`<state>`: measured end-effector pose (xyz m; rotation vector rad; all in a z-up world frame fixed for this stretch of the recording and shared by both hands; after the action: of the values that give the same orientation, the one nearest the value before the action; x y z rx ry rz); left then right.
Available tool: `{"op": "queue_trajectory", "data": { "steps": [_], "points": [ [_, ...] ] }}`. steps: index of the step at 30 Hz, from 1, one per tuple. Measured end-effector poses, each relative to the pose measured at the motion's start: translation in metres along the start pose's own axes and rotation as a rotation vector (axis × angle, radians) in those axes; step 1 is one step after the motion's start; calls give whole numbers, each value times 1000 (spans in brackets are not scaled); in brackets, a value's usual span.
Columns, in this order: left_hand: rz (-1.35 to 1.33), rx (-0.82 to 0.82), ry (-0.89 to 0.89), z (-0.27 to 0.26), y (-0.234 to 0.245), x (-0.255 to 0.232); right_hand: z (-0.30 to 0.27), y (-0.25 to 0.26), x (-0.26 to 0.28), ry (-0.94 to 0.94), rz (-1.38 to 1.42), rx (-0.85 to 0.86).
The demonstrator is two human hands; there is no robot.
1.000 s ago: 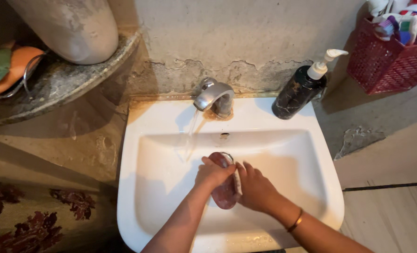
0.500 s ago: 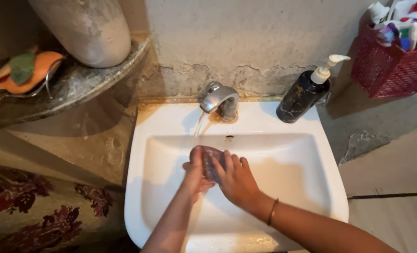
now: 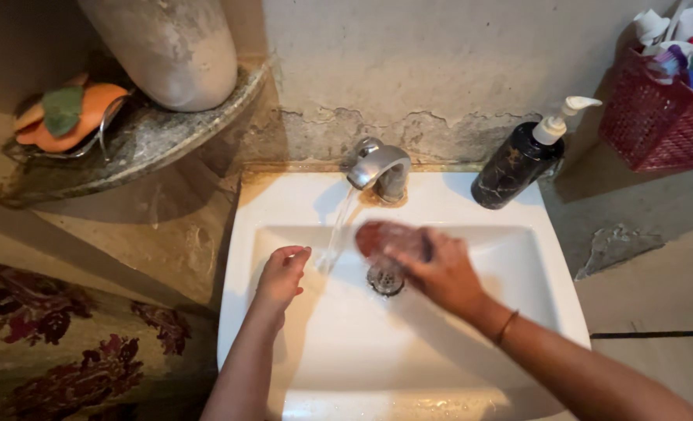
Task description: The person cleans a bathroom sink and faucet using a brush and a liquid soap bottle, then opens a container to scoop out a white powder.
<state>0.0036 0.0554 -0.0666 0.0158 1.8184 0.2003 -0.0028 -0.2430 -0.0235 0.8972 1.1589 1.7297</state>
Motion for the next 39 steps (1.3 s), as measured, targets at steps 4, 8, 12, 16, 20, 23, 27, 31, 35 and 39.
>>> {"op": "queue_trajectory", "data": {
  "steps": [4, 8, 12, 16, 20, 23, 27, 31, 35, 39],
  "points": [
    [-74, 11, -87, 18, -21, 3, 30, 5, -21, -95, -89, -12],
    [-140, 12, -156, 40, -34, -5, -3, -9, -13, 70, -28, 162],
    [-178, 105, -177, 59, -39, -4, -35, -2, -31, 88, -50, 208],
    [-410, 230, -51, 89, -64, 11, -3, 4, -57, -105, -110, 33],
    [-632, 257, 156, 110, -75, 22, -1, -15, -57, 159, -219, -98],
    [-681, 257, 185, 108, -64, 32, -20, -37, -62, 432, -539, -18],
    [-689, 214, 210, 106, -49, 39, -14, -27, -87, 330, -553, -92],
    [-687, 220, 202, 101, -62, 31, 6, -47, -67, 398, -596, -182],
    [-652, 245, 175, 89, -68, 13, -3, -78, -72, 608, -662, -215],
    [-620, 309, 154, 83, -57, 7, -27, -65, -131, 608, -778, -82]
  ]
}}
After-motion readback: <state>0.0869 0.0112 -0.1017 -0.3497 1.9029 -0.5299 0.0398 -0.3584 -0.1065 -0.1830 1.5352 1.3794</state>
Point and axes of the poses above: each hand's wrist, its own z-axis towards the middle knuckle, its own y-axis out of the back of the hand, x = y × z, the point moved 2 cm from there along z, towards the middle knuckle, and after that the axes turned 14 degrees about -y, right-handed, at the moved point
